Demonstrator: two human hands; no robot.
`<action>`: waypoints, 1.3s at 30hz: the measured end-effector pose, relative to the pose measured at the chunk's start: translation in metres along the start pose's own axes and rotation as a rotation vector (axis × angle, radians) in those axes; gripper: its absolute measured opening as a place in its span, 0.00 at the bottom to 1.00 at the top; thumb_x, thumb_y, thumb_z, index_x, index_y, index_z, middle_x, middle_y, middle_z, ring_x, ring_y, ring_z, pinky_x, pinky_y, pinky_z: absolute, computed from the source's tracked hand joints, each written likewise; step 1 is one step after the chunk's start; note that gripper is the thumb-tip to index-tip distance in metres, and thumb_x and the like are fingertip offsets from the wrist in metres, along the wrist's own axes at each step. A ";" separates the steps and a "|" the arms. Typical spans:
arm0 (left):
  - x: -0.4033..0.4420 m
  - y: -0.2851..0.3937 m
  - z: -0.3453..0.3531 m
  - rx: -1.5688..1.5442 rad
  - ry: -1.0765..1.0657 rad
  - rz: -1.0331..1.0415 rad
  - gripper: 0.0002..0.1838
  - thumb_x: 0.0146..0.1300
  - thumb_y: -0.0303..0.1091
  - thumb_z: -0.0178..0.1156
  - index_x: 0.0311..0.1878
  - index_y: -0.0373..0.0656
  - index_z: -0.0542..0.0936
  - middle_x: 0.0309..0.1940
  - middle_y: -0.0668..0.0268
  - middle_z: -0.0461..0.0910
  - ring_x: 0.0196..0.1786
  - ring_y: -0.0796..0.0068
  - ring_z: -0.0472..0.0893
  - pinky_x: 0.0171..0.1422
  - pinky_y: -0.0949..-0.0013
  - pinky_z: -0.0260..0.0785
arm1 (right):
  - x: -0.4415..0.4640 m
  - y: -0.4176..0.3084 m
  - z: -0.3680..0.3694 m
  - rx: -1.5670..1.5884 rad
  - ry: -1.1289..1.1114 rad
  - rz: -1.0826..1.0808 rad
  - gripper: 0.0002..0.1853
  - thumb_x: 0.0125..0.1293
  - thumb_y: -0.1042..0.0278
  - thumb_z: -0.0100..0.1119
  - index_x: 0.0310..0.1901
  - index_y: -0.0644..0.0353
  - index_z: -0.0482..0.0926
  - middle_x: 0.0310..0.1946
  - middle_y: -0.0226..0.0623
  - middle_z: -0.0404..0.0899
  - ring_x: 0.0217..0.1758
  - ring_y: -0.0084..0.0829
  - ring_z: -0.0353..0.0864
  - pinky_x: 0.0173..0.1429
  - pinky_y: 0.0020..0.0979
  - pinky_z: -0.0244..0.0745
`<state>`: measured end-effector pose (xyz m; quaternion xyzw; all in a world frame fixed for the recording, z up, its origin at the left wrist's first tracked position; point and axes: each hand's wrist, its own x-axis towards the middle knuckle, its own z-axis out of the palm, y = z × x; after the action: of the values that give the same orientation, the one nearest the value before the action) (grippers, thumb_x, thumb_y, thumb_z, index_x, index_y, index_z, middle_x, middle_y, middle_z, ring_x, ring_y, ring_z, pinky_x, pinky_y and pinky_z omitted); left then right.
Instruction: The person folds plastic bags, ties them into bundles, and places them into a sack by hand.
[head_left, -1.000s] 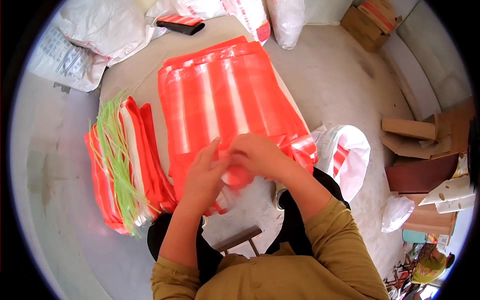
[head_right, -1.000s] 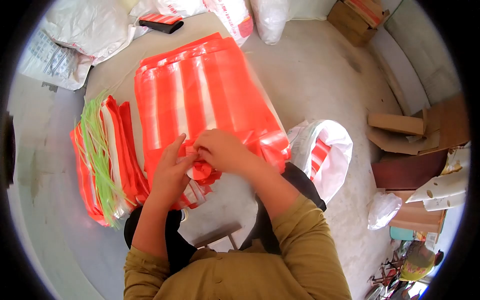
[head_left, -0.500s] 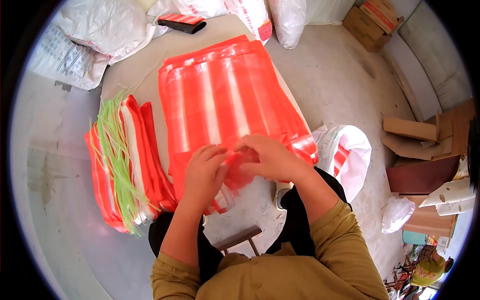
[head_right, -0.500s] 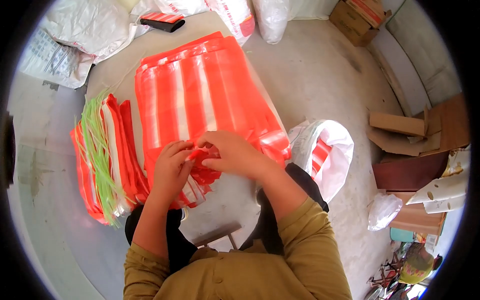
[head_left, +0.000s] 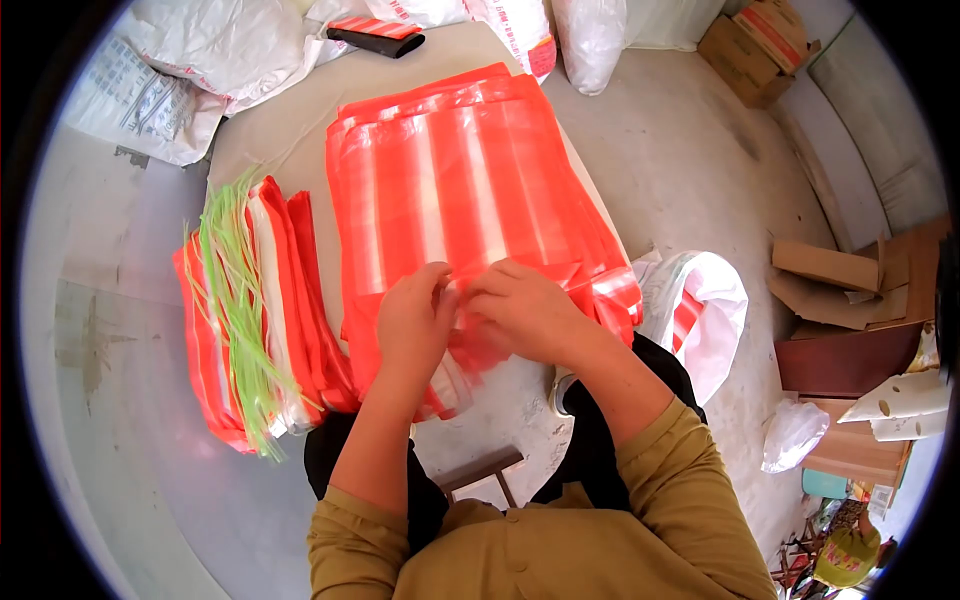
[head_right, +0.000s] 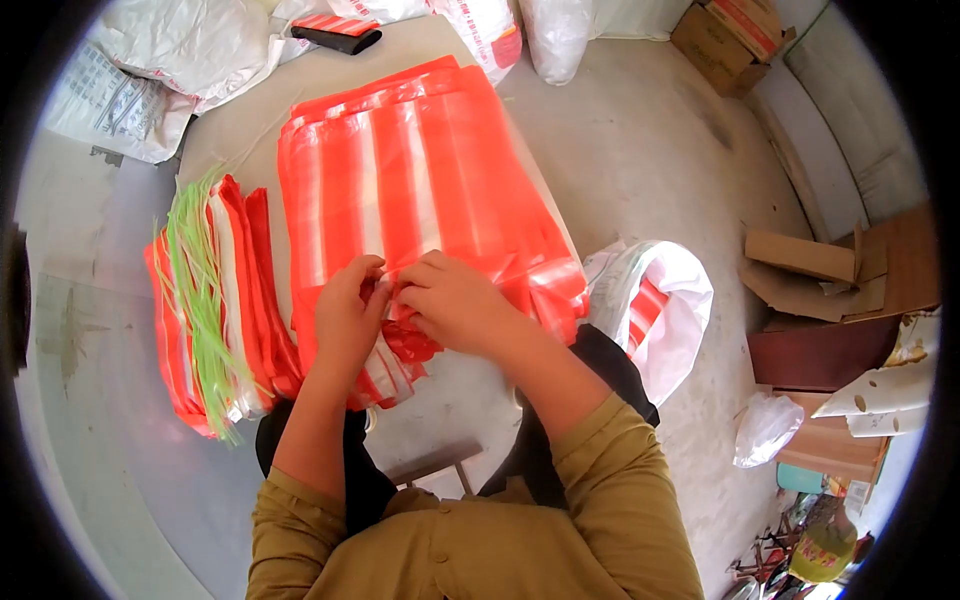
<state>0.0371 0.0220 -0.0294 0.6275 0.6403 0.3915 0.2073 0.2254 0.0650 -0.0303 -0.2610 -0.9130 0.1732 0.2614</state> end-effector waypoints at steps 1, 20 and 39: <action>0.000 -0.002 0.000 0.022 -0.012 0.029 0.09 0.61 0.26 0.67 0.45 0.39 0.84 0.40 0.58 0.85 0.44 0.54 0.83 0.49 0.55 0.75 | 0.001 0.002 -0.001 -0.009 -0.010 0.010 0.11 0.57 0.72 0.69 0.43 0.57 0.85 0.48 0.31 0.83 0.55 0.38 0.80 0.59 0.37 0.80; -0.002 -0.012 -0.025 0.321 -0.148 0.413 0.21 0.57 0.20 0.66 0.56 0.39 0.84 0.55 0.57 0.83 0.56 0.52 0.82 0.62 0.54 0.76 | 0.008 0.001 -0.013 0.015 -0.114 0.131 0.22 0.58 0.75 0.67 0.56 0.60 0.81 0.58 0.37 0.83 0.62 0.41 0.79 0.65 0.40 0.78; 0.002 -0.011 -0.023 0.377 -0.026 0.377 0.16 0.55 0.22 0.63 0.48 0.42 0.85 0.40 0.62 0.85 0.45 0.57 0.83 0.47 0.57 0.78 | 0.014 0.002 -0.026 -0.031 -0.161 0.245 0.17 0.67 0.74 0.56 0.55 0.53 0.85 0.48 0.40 0.85 0.52 0.41 0.84 0.54 0.38 0.81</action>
<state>0.0127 0.0190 -0.0234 0.7684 0.5708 0.2889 0.0186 0.2306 0.0795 -0.0045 -0.3599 -0.8949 0.2099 0.1601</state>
